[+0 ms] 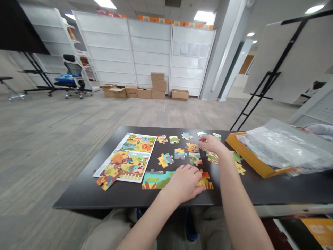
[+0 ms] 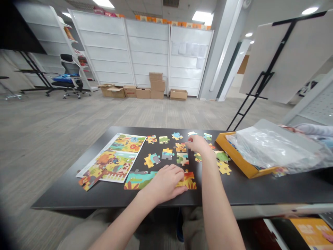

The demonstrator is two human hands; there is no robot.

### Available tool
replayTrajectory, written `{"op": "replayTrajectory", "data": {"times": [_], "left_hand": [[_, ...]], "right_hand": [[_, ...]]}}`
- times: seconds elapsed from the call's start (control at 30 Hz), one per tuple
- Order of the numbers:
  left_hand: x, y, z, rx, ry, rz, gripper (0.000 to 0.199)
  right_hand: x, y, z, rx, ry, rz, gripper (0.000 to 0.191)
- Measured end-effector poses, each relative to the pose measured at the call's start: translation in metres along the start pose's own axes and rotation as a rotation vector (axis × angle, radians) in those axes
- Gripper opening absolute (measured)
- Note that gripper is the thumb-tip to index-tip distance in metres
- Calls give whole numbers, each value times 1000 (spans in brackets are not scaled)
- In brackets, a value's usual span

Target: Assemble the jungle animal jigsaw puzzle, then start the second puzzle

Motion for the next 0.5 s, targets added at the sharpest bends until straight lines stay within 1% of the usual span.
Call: {"op": "replayTrajectory", "data": {"times": [0.1, 0.23, 0.3, 0.4, 0.5], "left_hand": [[1, 0, -1, -10, 9, -1, 32], [4, 0, -2, 3, 18, 12, 33], [5, -1, -2, 7, 19, 14, 33], [5, -1, -2, 3, 14, 12, 31], [4, -1, -2, -7, 5, 14, 29]], "right_hand": [[10, 0, 5, -31, -30, -54, 25], [10, 0, 26, -16, -23, 15, 30], [10, 0, 33, -7, -46, 3, 30], [13, -1, 34, -27, -69, -64, 26], [16, -2, 31, -52, -49, -67, 24]]}}
Point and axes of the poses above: each hand's wrist, its own y-axis towards the middle knuckle, its own x-axis out of the palm, z = x × y, the point moved 3 cm from there along y, towards the middle knuckle, and after that the axes turned 3 degrees about y, right-handed, at the moved point
